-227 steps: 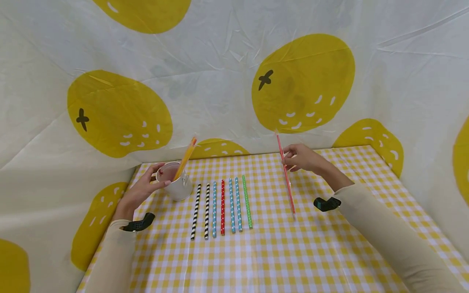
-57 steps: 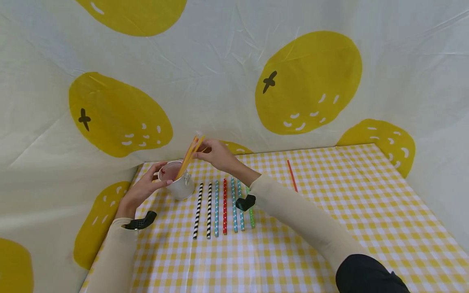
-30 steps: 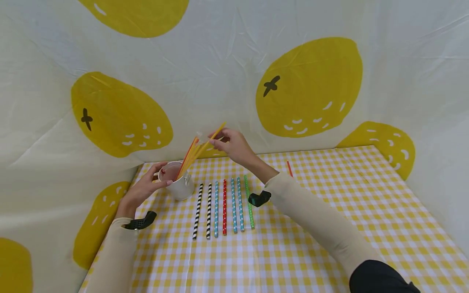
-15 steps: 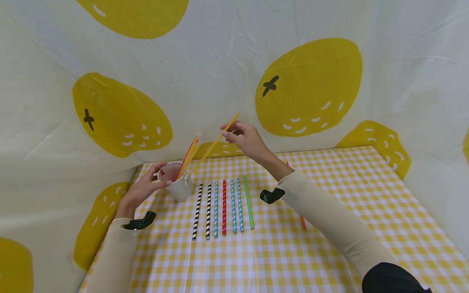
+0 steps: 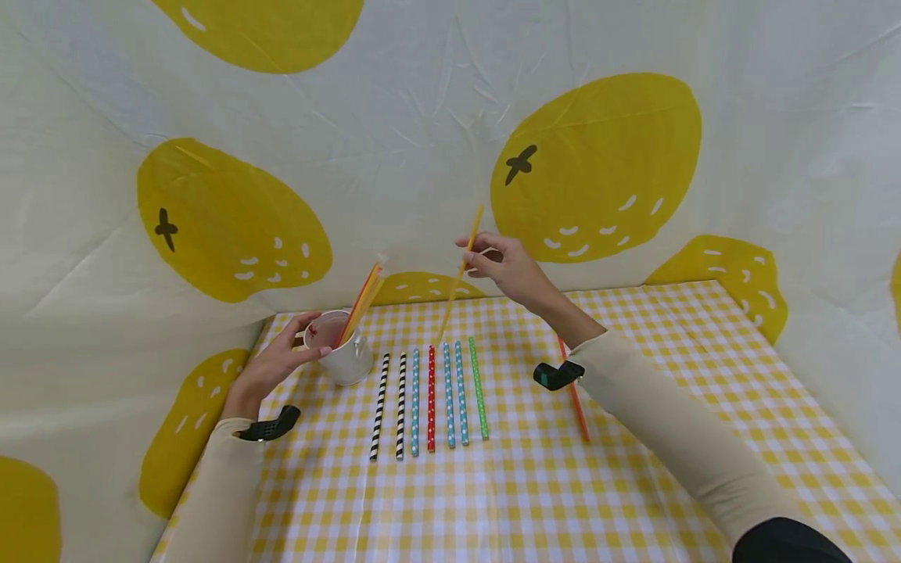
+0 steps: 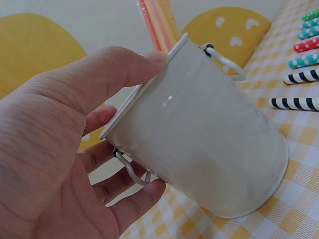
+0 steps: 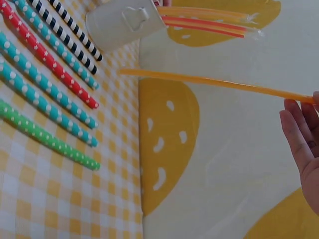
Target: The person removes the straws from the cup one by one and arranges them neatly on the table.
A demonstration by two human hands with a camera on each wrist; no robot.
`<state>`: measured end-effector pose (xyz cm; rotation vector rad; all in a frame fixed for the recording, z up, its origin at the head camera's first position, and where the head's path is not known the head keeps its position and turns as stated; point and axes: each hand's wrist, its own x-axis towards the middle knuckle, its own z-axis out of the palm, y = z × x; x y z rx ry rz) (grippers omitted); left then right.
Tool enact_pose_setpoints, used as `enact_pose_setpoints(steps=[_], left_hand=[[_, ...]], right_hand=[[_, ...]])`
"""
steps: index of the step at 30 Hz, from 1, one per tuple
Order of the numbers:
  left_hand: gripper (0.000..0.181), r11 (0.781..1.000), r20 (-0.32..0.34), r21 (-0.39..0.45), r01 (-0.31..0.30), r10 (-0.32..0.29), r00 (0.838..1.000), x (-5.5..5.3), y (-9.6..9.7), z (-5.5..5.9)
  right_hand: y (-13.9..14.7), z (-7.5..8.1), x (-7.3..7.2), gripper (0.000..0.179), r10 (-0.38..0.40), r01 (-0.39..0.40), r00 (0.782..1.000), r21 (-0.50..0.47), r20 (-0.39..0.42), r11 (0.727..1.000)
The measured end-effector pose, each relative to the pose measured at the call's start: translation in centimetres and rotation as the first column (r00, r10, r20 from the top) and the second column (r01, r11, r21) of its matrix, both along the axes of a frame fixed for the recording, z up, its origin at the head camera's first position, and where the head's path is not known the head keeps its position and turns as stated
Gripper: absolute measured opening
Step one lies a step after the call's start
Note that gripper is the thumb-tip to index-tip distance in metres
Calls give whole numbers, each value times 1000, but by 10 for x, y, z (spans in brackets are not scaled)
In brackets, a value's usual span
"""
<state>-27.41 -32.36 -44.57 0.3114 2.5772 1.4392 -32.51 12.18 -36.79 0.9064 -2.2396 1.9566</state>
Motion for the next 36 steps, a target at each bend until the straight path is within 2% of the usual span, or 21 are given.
enact_pose_setpoints(steps=[6, 14, 18, 24, 30, 36], left_hand=[[78, 1000, 1, 8, 7, -7, 1000, 0, 0, -1], [77, 1000, -2, 9, 14, -14, 1000, 0, 1, -1], [78, 1000, -3, 2, 10, -10, 1000, 0, 1, 0], [78, 1000, -6, 2, 5, -5, 1000, 0, 2, 1], [79, 1000, -2, -8, 1, -1, 1000, 0, 2, 0], [79, 1000, 2, -17, -2, 2, 1000, 1, 2, 2]], right_hand=[[21, -4, 4, 20, -22, 20, 999, 33, 48, 999], [51, -9, 7, 21, -74, 65, 995, 145, 63, 987], [64, -12, 8, 30, -93, 79, 993, 177, 75, 981], [81, -15, 11, 45, -149, 117, 980, 219, 135, 969], [98, -18, 12, 46, -136, 89, 972, 235, 193, 968], [113, -21, 16, 49, -132, 56, 963, 305, 235, 951]])
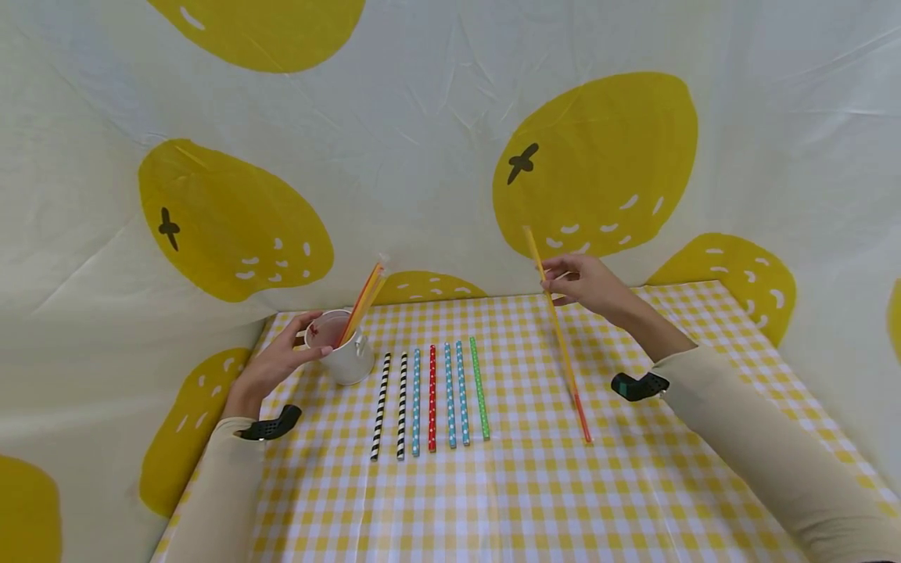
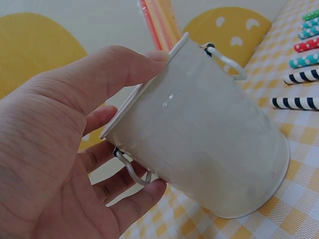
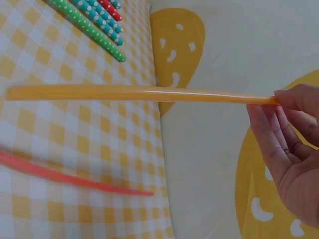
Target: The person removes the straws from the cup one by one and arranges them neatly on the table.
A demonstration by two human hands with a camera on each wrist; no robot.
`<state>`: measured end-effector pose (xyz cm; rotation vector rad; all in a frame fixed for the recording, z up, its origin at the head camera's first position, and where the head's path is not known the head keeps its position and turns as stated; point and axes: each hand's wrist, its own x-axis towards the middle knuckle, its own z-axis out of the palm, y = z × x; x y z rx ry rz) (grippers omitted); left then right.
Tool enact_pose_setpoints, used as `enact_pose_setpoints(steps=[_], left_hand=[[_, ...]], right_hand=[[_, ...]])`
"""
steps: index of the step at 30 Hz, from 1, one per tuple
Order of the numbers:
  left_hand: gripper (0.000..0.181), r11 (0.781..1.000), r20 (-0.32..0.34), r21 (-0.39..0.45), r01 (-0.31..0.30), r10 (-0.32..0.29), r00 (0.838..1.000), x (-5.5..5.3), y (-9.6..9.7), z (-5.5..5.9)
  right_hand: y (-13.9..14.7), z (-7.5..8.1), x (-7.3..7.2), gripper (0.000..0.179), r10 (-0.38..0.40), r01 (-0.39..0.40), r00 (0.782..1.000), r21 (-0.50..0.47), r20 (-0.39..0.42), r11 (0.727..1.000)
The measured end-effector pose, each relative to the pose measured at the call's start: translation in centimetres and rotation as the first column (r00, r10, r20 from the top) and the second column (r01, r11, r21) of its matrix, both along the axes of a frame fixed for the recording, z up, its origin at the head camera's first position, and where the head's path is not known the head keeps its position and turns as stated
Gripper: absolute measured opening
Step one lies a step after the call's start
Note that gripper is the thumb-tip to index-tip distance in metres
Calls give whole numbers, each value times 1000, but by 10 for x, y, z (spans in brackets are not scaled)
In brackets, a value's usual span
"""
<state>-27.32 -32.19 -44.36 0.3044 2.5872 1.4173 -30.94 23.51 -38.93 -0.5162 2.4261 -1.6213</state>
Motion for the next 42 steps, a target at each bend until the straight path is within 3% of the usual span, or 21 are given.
enact_pose_setpoints(steps=[15, 42], left_hand=[[80, 1000, -2, 6, 9, -9, 1000, 1, 2, 0], [79, 1000, -12, 5, 2, -2, 1000, 4, 1, -1]], right_hand=[[35, -30, 3, 42, -22, 8, 993, 113, 120, 994], [60, -74, 9, 48, -13, -46, 978, 279, 208, 959]])
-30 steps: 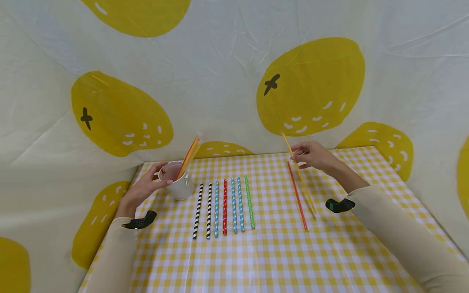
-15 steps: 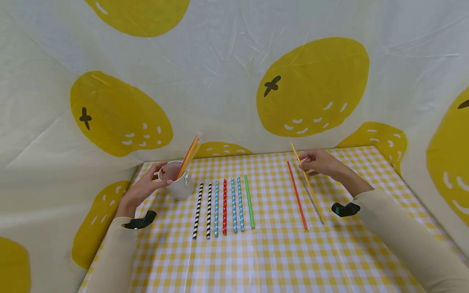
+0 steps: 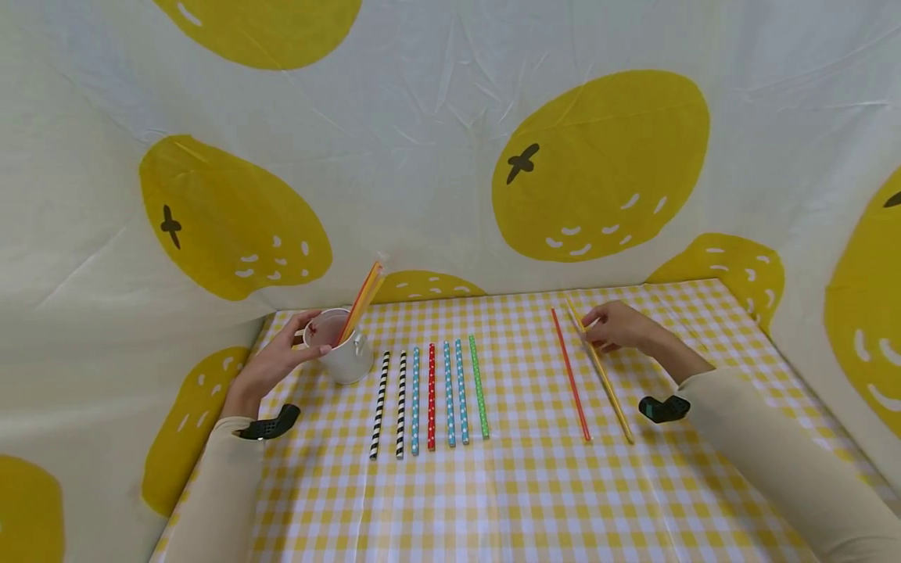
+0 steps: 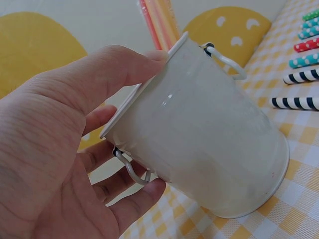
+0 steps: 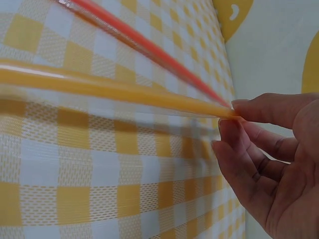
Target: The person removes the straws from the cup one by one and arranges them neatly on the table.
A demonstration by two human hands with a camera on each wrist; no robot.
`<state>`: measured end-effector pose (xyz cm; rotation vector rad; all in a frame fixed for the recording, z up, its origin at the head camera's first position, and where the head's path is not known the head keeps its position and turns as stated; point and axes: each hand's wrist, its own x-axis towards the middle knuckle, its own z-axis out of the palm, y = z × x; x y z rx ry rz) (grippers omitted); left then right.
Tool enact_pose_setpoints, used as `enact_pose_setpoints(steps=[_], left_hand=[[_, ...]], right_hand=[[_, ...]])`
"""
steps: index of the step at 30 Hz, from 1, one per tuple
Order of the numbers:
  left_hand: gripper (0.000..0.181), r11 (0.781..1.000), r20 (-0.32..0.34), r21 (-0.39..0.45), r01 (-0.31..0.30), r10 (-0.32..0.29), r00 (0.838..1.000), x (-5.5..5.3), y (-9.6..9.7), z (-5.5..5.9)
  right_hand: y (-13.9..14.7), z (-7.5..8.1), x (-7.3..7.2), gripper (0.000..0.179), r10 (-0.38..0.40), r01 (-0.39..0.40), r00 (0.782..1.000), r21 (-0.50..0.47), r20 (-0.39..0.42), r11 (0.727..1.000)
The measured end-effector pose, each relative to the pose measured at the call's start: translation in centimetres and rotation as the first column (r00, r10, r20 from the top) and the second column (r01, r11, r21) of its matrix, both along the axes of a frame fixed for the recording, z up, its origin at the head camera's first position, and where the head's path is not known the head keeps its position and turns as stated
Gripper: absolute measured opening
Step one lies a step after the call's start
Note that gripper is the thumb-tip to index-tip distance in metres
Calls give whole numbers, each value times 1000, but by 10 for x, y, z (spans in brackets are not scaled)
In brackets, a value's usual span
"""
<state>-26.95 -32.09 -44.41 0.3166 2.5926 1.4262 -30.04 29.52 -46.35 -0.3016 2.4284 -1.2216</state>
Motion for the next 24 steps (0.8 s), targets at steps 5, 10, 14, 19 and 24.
enact_pose_setpoints(steps=[5, 10, 14, 19, 24], left_hand=[[79, 1000, 6, -1, 2, -2, 1000, 0, 0, 0], [79, 1000, 7, -6, -2, 2, 1000, 2, 0, 0], [80, 1000, 6, -10, 0, 0, 1000, 2, 0, 1], [81, 1000, 13, -6, 4, -4, 1000, 3, 1, 3], [81, 1000, 25, 21, 5, -5, 1000, 2, 1, 4]], right_hand=[[-2, -5, 1, 44, -16, 18, 1000, 51, -26, 999], [-6, -15, 0, 38, -41, 49, 997, 121, -72, 991], [-9, -18, 0, 33, -44, 58, 995, 157, -89, 986], [-13, -17, 1, 32, -43, 57, 995, 167, -88, 984], [-17, -15, 2, 30, -32, 57, 992, 207, -124, 977]])
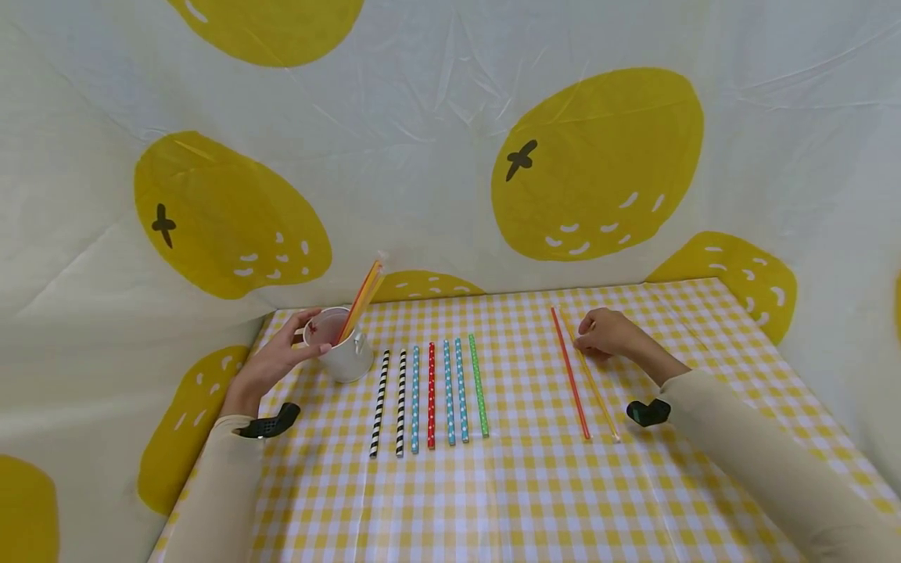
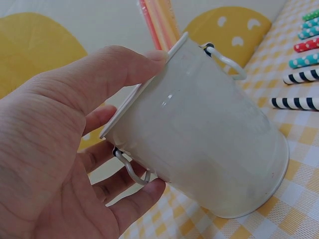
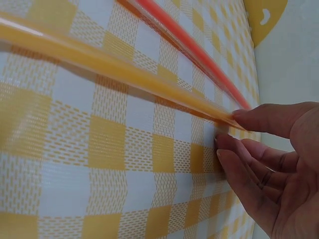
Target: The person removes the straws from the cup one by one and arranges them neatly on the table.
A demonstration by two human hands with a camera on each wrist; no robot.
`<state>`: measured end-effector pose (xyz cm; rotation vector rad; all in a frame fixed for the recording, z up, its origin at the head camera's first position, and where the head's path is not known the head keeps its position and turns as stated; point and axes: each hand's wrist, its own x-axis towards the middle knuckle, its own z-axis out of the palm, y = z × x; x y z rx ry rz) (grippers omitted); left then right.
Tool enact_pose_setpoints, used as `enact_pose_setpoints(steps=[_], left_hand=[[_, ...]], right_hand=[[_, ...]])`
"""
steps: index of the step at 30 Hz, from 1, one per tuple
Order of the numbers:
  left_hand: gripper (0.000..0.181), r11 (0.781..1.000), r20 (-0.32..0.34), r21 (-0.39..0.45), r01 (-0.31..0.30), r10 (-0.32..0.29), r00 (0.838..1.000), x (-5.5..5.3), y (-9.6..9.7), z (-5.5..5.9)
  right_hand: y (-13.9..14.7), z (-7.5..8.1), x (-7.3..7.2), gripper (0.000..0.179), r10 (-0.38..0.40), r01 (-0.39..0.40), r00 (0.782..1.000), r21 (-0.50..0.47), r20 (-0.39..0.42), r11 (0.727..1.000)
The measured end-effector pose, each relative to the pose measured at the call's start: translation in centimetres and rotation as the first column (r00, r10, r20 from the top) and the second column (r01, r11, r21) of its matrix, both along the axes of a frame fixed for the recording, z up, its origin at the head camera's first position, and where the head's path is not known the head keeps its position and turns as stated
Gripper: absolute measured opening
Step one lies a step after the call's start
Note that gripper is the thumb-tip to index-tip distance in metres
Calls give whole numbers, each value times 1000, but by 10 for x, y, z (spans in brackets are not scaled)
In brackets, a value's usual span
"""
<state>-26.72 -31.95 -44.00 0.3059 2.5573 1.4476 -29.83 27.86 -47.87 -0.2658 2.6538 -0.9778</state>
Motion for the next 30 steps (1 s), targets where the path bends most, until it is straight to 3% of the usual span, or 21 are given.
enact_pose_setpoints(steps=[21, 30], left_hand=[[78, 1000, -9, 4, -2, 2, 1000, -4, -2, -3], [80, 1000, -3, 11, 0, 0, 1000, -4, -2, -4]], right_hand=[[-5, 1, -4, 26, -19, 20, 999, -23, 33, 1000], [-4, 11, -7, 30, 12, -12, 1000, -11, 21, 1000]])
